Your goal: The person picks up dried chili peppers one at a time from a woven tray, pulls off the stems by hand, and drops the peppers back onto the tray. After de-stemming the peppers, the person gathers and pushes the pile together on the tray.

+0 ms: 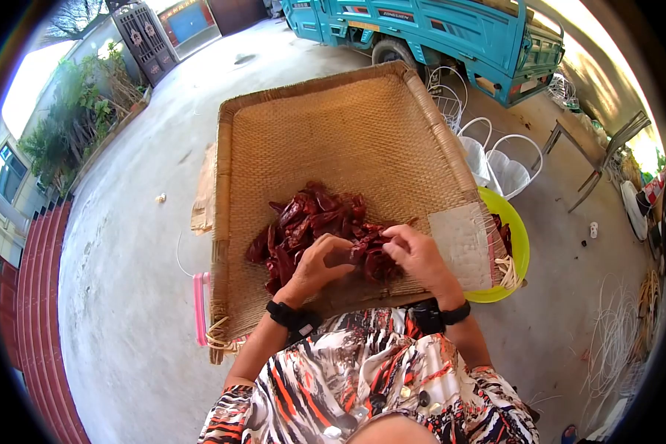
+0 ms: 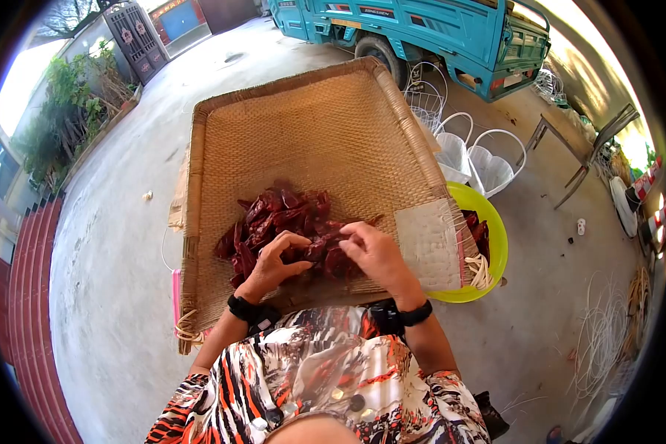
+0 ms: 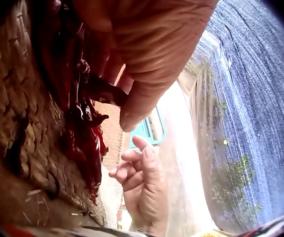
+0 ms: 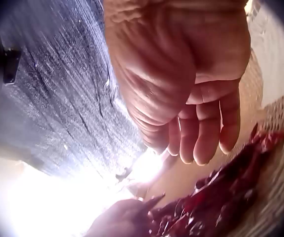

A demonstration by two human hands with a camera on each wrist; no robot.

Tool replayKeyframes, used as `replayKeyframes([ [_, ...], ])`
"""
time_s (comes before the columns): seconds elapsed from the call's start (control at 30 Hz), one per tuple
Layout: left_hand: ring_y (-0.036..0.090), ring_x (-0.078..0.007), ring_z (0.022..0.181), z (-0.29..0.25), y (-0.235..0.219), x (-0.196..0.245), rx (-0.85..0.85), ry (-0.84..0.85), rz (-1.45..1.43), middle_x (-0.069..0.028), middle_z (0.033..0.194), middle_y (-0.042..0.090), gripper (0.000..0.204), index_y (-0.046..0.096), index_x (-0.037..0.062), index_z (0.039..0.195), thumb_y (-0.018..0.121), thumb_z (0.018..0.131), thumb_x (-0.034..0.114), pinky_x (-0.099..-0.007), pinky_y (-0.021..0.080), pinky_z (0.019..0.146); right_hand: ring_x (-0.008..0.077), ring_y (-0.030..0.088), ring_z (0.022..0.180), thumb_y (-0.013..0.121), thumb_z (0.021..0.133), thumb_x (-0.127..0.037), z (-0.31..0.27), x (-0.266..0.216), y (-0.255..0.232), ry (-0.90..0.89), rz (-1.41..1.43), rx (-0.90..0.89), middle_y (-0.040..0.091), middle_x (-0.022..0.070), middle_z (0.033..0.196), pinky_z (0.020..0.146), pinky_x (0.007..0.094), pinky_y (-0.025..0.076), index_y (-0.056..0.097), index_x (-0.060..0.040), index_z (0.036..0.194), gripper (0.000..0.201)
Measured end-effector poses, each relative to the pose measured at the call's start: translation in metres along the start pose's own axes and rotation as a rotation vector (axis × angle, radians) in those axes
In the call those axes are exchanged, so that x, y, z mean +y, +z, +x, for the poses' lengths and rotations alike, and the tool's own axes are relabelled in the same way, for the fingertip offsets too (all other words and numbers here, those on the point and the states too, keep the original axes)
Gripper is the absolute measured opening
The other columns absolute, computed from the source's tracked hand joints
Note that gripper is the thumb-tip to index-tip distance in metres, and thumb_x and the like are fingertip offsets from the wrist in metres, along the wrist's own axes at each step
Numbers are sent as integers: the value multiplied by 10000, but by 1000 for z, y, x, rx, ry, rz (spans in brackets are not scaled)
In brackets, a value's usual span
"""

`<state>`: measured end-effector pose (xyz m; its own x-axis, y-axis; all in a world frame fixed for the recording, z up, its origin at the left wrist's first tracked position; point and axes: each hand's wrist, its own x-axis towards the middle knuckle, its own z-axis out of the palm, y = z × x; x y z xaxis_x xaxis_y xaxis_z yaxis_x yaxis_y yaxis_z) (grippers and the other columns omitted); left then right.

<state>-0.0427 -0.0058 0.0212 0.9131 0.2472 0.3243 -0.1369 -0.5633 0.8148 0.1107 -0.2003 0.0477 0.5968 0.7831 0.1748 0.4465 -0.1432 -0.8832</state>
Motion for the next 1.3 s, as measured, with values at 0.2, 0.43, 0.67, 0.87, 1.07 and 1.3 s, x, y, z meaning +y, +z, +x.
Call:
replayKeyframes([
  [0.2,594,-103,920,-2,2,-3,-70,-86,-150,-12,1062,642,353,628,52,1113,761,786,62,-251,484,780,128,620,830,664,889,-93,11,10,25,-182,32,-161,667,57,916,753,269,510,642,-33,1107,227],
  [0.43,576,-56,883,-2,2,6,-17,-265,-571,-8,1016,634,275,593,36,1164,670,914,120,-226,491,775,86,618,768,636,921,-102,7,10,23,29,192,-73,678,48,868,663,254,506,648,-27,1023,128],
  [0.67,587,-68,802,-4,2,-12,-98,-292,-604,8,987,632,267,608,35,1142,680,920,166,-227,497,746,55,565,696,598,964,-125,3,20,21,150,255,-71,622,-8,811,624,202,474,630,-32,1019,113],
  [0.87,571,-50,868,-3,3,-3,-59,-247,-639,14,1027,631,233,619,44,1119,678,914,138,-237,487,771,49,558,642,597,967,-160,5,36,7,104,458,99,632,-1,792,590,196,474,630,-52,953,114],
  [1.07,572,-73,805,-3,3,-6,-140,-188,-276,1,982,610,265,628,67,1112,714,868,123,-246,466,693,94,579,645,542,997,-220,-2,61,-50,216,1101,588,646,-12,813,634,253,502,625,-82,953,167],
  [1.3,604,-202,920,-1,7,-13,-234,60,3,-76,1082,588,288,638,29,1060,743,796,77,-304,492,795,113,595,685,496,1007,-236,-13,110,-103,109,1667,617,659,-9,834,696,312,532,641,-76,960,221],
])
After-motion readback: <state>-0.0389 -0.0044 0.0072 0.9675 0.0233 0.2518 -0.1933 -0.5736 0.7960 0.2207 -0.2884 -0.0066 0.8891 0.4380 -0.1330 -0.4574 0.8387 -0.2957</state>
